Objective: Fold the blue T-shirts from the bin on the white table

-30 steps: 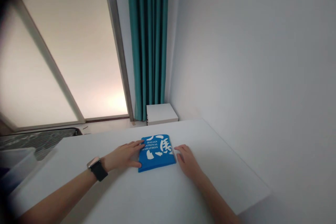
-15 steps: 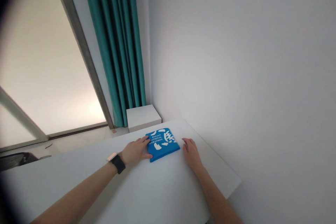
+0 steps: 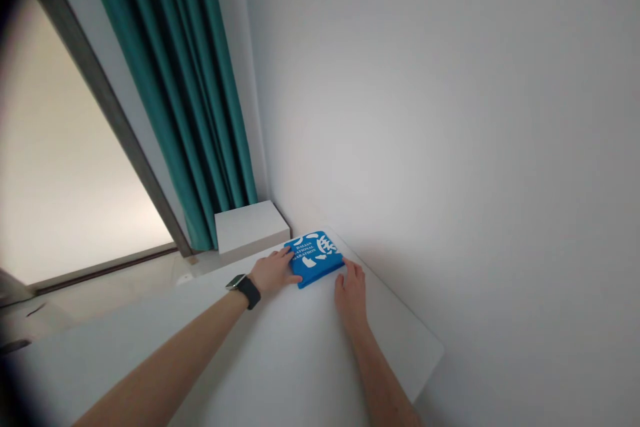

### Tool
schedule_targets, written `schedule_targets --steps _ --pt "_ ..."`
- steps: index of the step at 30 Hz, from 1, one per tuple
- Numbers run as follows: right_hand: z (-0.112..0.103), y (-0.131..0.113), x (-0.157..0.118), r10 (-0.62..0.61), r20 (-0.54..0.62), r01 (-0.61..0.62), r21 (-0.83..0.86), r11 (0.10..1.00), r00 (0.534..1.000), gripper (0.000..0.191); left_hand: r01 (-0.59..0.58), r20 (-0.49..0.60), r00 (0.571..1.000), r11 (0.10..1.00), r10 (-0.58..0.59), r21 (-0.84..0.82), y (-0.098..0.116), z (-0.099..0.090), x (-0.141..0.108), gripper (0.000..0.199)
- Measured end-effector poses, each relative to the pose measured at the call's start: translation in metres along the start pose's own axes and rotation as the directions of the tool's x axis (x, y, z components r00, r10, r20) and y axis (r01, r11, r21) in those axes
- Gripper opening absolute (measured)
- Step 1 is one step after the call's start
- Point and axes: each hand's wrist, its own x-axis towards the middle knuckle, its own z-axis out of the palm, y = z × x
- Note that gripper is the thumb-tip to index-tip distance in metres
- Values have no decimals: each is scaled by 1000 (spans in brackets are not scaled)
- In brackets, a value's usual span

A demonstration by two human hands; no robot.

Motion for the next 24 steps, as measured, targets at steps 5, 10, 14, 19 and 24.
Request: schedule_targets --steps 5,10,14,19,24 --pt "-13 -17 -3 46 -61 -50 -51 997 997 43 -42 63 997 999 43 -17 -1 -16 8 71" --pt "-11 -21 -5 54 -39 -58 -117 991 998 43 -212 -35 976 976 214 42 3 -23 1 48" --pt "-9 -22 -7 69 -26 -71 -107 992 997 43 -335 -92 935 938 343 89 16 -19 -15 31" --pt "-11 -24 -6 80 -26 -82 -101 991 996 44 -320 -85 939 938 332 136 22 -12 -26 30" --pt "-17 -24 -6 85 -29 -89 -152 984 996 43 -333 -112 929 929 353 160 15 -8 -29 22"
